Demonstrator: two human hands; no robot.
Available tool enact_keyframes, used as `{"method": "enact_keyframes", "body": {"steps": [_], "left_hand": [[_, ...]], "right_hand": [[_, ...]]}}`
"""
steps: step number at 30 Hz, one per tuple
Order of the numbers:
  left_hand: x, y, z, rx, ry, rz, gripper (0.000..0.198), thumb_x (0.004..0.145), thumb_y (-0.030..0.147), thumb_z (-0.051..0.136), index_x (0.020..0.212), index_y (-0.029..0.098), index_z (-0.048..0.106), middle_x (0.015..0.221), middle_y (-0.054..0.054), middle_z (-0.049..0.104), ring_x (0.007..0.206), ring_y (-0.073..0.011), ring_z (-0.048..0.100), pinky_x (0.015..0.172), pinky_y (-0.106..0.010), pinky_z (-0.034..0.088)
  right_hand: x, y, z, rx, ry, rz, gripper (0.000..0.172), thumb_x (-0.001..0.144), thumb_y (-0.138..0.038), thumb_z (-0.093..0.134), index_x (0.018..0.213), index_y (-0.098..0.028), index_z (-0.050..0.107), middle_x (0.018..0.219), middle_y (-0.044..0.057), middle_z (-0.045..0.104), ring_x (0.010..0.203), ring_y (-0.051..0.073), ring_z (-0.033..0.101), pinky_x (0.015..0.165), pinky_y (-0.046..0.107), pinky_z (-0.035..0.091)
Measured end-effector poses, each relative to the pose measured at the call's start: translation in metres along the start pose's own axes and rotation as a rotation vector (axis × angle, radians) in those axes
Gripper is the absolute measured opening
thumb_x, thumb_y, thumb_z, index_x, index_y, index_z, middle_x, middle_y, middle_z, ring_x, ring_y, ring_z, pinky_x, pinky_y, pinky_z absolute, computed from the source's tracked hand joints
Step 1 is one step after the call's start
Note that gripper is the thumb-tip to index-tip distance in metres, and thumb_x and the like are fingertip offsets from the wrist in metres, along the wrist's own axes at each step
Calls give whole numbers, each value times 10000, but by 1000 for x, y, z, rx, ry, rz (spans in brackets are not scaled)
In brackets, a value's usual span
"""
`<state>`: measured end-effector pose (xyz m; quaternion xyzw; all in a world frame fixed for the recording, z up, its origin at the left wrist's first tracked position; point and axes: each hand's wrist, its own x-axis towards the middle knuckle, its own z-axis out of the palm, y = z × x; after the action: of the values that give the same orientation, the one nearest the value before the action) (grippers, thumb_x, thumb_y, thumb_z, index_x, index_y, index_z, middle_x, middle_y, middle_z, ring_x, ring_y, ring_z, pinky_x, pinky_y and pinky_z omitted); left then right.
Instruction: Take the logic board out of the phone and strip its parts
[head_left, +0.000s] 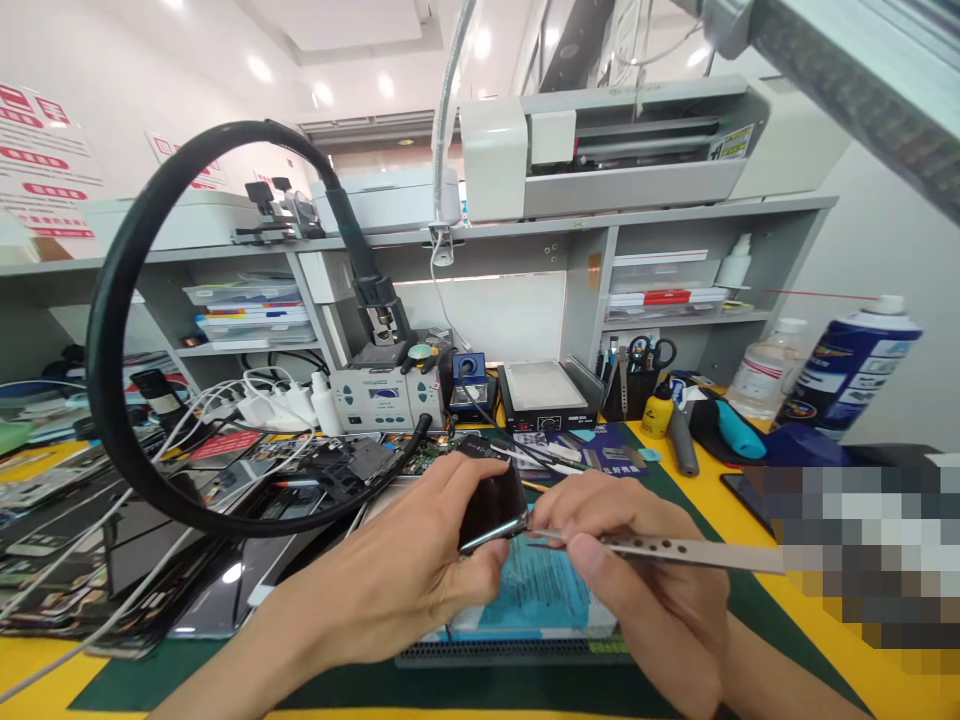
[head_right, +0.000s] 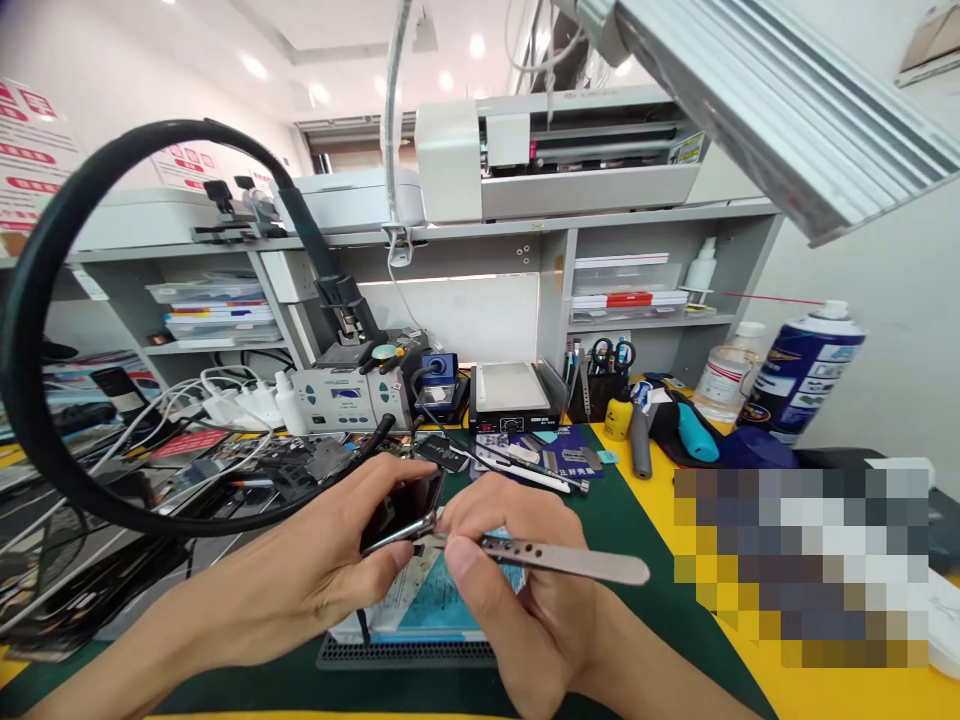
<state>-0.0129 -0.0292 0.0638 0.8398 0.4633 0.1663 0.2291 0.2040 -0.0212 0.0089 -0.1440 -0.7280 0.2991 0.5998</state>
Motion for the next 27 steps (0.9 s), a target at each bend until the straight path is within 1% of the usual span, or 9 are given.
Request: {"method": "enact_keyframes", "body": {"steps": [5, 8, 10, 13, 17, 22, 25, 27], "left_hand": [[-2, -11, 4, -54, -41, -76, 565, 949, 407, 542, 1461, 378, 304, 1377, -27, 511, 1196, -261, 552, 1015, -392, 453], [-2, -15, 6, -117, -37, -82, 608, 942, 474, 544, 1479, 411, 265, 1352, -23, 540, 1201, -274, 561, 1013, -406, 457], [-2, -15, 6, -147, -33, -76, 627, 926, 490, 550, 1482, 404, 273, 1319, -33, 569, 1200, -286, 560, 995, -415, 467], [-3, -12, 4, -208, -11, -53, 587, 912, 458, 543, 1455, 363, 340, 1293, -49, 584, 1190, -283, 552, 977, -401, 474], [-6, -9, 0, -287, -17, -28, 545, 932, 451, 515, 1444, 372, 343, 1282, -34, 589, 1126, -250, 578, 926, -363, 490], [-7, -9, -1, -340, -7, -35, 549, 920, 448, 539, 1432, 370, 357, 1260, -41, 590, 1218, -277, 543, 910, -361, 504], [-5, -7, 0, -347, 4, -42, 549, 914, 416, 542, 1429, 359, 361, 1250, -50, 598, 1202, -282, 560, 900, -371, 510], [-4, -4, 1, -325, 32, -56, 563, 904, 412, 562, 1430, 359, 368, 1269, -51, 601, 1160, -280, 584, 906, -384, 509]], "right_hand": [[4, -9, 7, -44, -27, -77, 203, 969, -166, 538, 1044, -310, 658, 824, 56, 653, 773, 249, 682, 717, 458, 602], [3, -11, 8, -27, 9, -79, 203, 982, -181, 546, 1058, -321, 671, 827, 54, 667, 779, 248, 692, 717, 453, 609], [0, -12, 8, 18, 53, -50, 194, 992, -202, 555, 1051, -332, 687, 830, 49, 671, 797, 252, 702, 734, 461, 614], [-3, -12, 7, 86, 111, -19, 169, 998, -237, 568, 1028, -335, 703, 826, 46, 668, 816, 261, 710, 755, 479, 616], [-4, -12, 7, 129, 176, 7, 155, 999, -267, 576, 991, -338, 714, 803, 49, 652, 773, 264, 705, 695, 468, 614], [0, -10, 8, 120, 176, 9, 151, 993, -267, 584, 985, -342, 715, 790, 51, 653, 750, 264, 697, 679, 466, 611], [1, -12, 9, 78, 200, 1, 132, 987, -286, 602, 947, -335, 717, 766, 47, 658, 735, 257, 691, 667, 450, 605], [1, -13, 9, 45, 224, -9, 121, 980, -307, 620, 911, -329, 717, 737, 45, 656, 722, 255, 684, 652, 440, 598]]}}
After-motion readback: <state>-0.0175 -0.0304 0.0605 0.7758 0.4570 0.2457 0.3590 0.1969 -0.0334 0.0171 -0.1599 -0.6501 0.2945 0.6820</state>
